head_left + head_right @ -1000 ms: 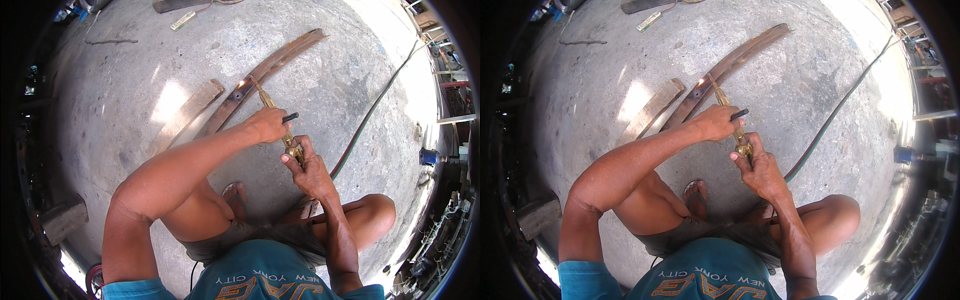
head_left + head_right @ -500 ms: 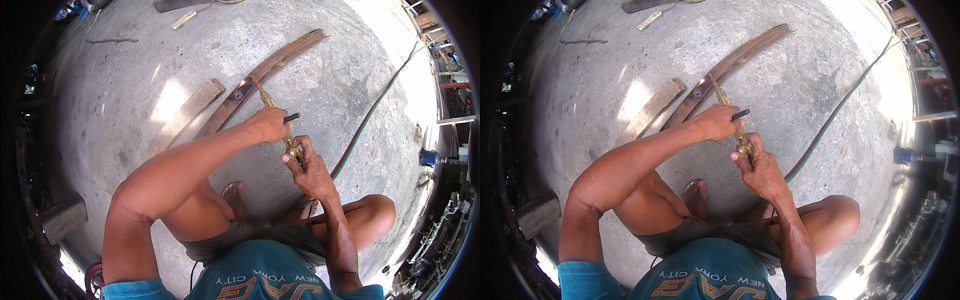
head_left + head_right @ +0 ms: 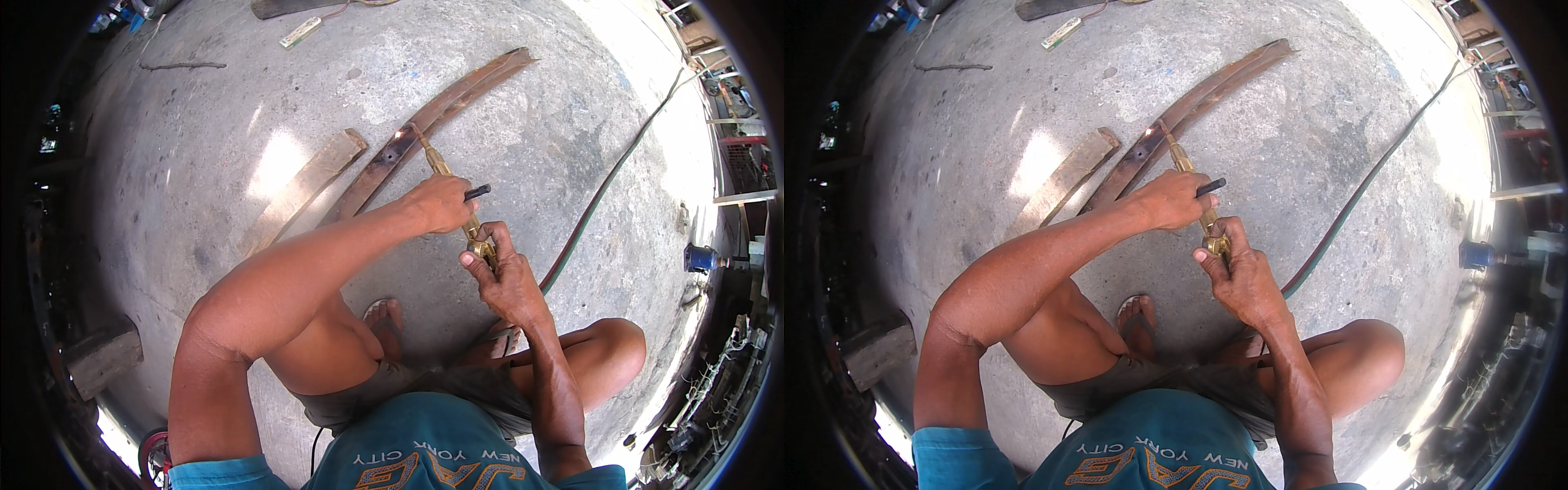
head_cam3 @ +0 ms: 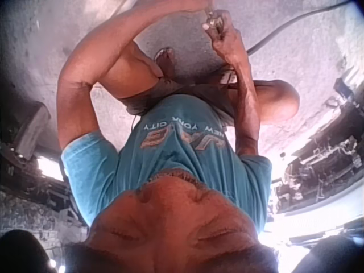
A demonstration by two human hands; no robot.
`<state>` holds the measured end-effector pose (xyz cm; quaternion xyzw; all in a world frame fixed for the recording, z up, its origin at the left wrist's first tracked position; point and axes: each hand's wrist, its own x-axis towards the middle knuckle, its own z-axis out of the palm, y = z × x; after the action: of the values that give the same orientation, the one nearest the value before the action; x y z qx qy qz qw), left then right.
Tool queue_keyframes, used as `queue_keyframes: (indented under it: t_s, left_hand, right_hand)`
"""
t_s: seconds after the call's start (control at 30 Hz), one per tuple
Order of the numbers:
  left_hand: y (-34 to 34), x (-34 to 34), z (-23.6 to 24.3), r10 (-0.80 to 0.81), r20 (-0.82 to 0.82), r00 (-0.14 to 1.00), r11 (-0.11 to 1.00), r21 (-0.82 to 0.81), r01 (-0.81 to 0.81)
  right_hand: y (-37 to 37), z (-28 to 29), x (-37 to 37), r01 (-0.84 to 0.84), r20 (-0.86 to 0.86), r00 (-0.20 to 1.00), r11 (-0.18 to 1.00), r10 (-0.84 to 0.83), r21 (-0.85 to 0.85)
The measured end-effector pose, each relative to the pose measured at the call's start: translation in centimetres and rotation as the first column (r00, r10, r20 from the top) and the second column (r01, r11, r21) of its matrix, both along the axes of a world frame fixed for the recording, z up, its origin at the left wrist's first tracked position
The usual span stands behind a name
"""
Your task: The person uses a handheld welding torch to weld a curved metal bar resting on the concrete floor. The person holds the torch steadily and moves it along the seam of the metal piece, producing sparks and molten metal.
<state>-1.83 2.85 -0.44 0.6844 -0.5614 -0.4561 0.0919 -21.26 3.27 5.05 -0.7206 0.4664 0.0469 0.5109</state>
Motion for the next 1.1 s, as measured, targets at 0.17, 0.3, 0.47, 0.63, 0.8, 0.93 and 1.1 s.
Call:
queue_keyframes:
  t_s: [0.17,0.3,0.47,0.63,0.8,0.93,1.1]
  left_hand:
    - [0.0,0.1,-0.4,-0.001,0.001,1.0,1.0,-0.014,0.001]
    - [-0.1,0.0,-0.4,0.0,-0.001,1.0,1.0,-0.009,0.0]
    - [0.0,0.1,-1.2,-0.012,0.001,1.0,0.999,-0.048,0.012]
    - [0.0,0.1,-1.1,-0.012,0.005,1.0,0.998,-0.06,0.013]
    - [0.0,0.1,-0.7,-0.02,0.005,1.0,0.999,-0.033,0.02]
    - [0.1,0.1,-0.8,-0.017,0.005,1.0,0.999,-0.042,0.017]
    - [0.0,0.1,-0.6,-0.02,0.009,1.0,1.0,-0.021,0.02]
  right_hand:
    - [0.1,0.0,0.0,0.006,0.018,1.0,1.0,-0.006,0.001]
    - [0.0,-0.1,-0.1,0.019,0.002,1.0,0.998,-0.019,0.059]
    - [-0.1,-0.2,0.0,0.029,-0.023,0.999,0.994,-0.027,0.104]
    - [-0.1,-0.4,-0.2,0.02,-0.012,1.0,0.996,-0.019,0.091]
    - [-0.2,0.2,-0.1,0.015,-0.04,0.999,0.994,-0.011,0.104]
    - [-0.2,0.1,-0.1,0.008,-0.033,0.999,0.995,-0.004,0.101]
    - [-0.1,0.0,-0.1,0.019,-0.03,0.999,0.996,-0.016,0.092]
